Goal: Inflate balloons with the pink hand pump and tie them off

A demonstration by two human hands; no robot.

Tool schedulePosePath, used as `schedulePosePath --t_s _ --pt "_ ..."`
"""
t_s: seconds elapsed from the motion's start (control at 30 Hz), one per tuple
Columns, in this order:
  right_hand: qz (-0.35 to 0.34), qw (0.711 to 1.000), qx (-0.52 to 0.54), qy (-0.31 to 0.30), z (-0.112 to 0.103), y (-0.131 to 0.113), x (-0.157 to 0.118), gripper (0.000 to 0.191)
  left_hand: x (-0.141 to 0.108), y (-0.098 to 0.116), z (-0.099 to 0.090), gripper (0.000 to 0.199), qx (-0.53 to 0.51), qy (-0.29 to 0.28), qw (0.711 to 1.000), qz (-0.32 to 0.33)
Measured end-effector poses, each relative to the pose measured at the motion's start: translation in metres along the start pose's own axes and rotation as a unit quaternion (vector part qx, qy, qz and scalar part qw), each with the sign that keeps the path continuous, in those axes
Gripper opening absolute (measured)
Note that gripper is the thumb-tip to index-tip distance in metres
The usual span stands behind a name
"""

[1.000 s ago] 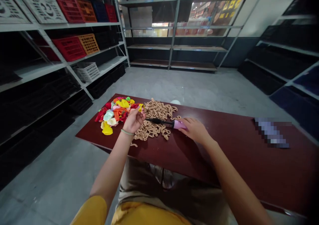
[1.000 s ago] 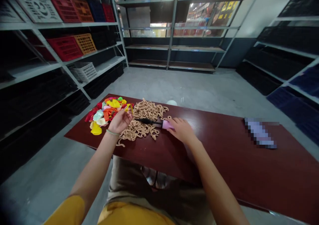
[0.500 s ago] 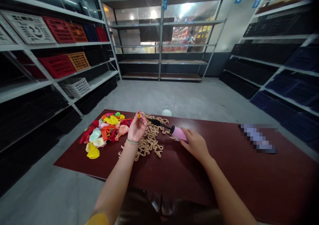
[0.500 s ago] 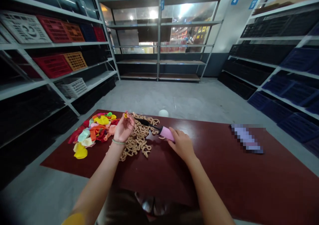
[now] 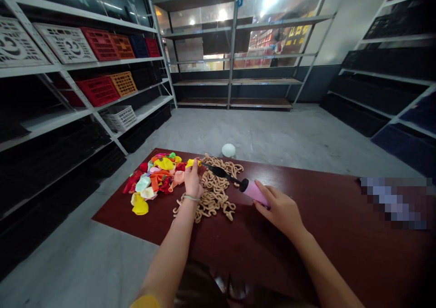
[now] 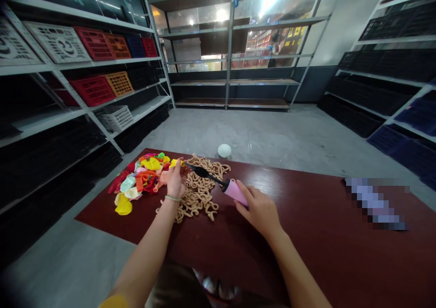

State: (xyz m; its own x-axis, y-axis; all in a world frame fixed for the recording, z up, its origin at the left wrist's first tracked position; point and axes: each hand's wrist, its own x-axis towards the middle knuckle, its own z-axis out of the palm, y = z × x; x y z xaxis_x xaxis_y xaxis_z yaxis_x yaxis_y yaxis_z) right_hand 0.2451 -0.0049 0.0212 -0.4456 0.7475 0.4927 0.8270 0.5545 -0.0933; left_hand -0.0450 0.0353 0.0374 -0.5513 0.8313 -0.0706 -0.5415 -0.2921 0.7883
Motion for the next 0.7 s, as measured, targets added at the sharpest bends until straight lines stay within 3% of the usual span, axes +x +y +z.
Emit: schedulePosePath --t_s 0.13,0.4,0.7 --pt "-0.001 1.000 -0.007 -0.009 0.001 0.001 -0.001 0.057 0.001 -0.005 -0.001 0.030 0.007 -0.006 1.000 0.016" --pt "0.010 1.000 -0.002 -0.011 0.002 -0.002 -0.002 0.057 0.001 -0.017 -0.004 0.037 0.137 -0.025 0.988 0.066" --pt "0.017 0.999 0.027 -0.021 0.009 -0.008 0.000 0.060 -0.006 -0.027 -0.003 0.035 0.158 -0.050 0.986 0.026"
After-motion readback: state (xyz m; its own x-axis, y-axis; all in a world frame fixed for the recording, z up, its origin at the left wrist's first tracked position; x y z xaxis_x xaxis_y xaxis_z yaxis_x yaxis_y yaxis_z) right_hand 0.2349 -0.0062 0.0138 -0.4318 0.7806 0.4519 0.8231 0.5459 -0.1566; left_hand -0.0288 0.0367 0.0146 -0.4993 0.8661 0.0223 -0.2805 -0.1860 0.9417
